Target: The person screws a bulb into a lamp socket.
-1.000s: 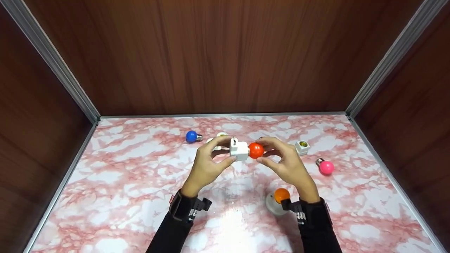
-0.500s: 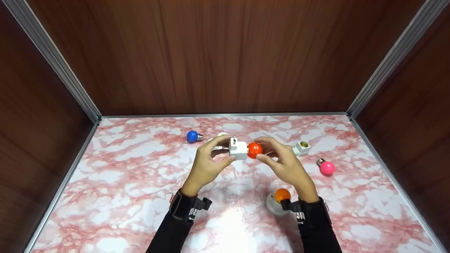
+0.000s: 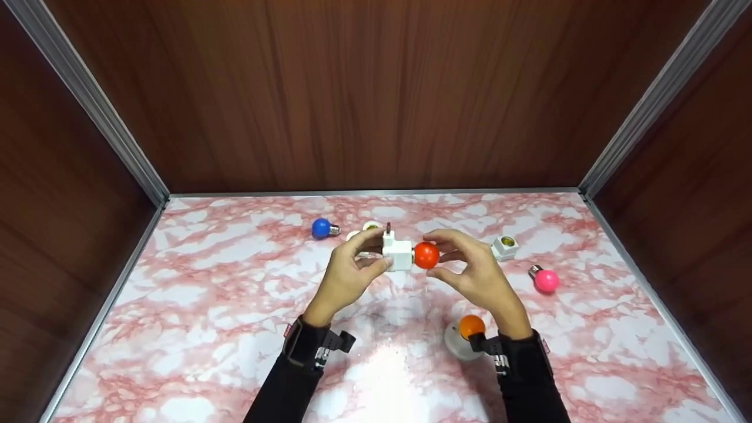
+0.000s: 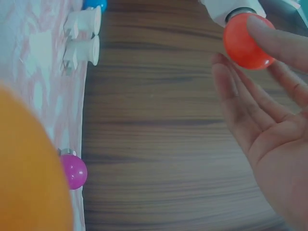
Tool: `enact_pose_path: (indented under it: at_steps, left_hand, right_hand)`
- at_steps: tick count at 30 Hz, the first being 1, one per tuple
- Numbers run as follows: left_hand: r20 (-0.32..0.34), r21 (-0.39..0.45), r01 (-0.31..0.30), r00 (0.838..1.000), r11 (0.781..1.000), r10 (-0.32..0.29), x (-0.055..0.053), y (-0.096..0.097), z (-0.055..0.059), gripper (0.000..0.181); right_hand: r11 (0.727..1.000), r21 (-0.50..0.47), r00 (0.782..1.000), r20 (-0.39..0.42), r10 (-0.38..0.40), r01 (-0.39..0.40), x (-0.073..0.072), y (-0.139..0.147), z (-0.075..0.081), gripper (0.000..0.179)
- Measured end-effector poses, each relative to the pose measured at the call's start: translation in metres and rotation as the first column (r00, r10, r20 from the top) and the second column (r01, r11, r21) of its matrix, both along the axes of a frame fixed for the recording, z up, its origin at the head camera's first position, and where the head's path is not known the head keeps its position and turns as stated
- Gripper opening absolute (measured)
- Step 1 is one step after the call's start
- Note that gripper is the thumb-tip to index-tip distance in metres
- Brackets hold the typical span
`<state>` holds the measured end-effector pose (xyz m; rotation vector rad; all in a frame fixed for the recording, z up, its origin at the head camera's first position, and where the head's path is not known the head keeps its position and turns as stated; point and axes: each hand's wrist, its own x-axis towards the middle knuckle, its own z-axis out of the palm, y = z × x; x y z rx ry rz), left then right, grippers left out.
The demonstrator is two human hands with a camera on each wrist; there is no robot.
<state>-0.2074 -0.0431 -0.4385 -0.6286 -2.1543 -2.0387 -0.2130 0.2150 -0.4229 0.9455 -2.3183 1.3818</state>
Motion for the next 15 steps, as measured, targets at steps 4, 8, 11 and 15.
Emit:
enact_pose_path:
  at_steps: [4, 8, 11, 15]
  left_hand:
    - [0.052, 0.015, 0.021, 0.998, 1.0, -0.022, 0.0007, -0.0004, 0.0012, 0.055]
    - [0.062, 0.02, 0.025, 0.998, 0.999, -0.026, 0.0006, -0.0001, 0.0011, 0.056]
    - [0.06, 0.021, 0.022, 0.998, 1.0, -0.023, 0.0, 0.0006, -0.0001, 0.055]
    - [0.054, 0.027, 0.017, 0.998, 0.999, -0.019, -0.0004, 0.001, -0.0011, 0.055]
  right_hand:
    - [0.999, -0.035, 0.997, -0.063, 0.032, -0.034, -0.0002, 0.001, -0.0015, 0.052]
    - [0.998, -0.048, 0.995, -0.087, 0.041, -0.046, -0.0004, 0.0011, -0.0023, 0.05]
    - [0.998, -0.043, 0.996, -0.087, 0.034, -0.038, -0.0007, 0.0016, -0.0026, 0.048]
    - [0.999, -0.025, 0.997, -0.07, 0.021, -0.022, -0.0012, 0.0023, -0.0028, 0.049]
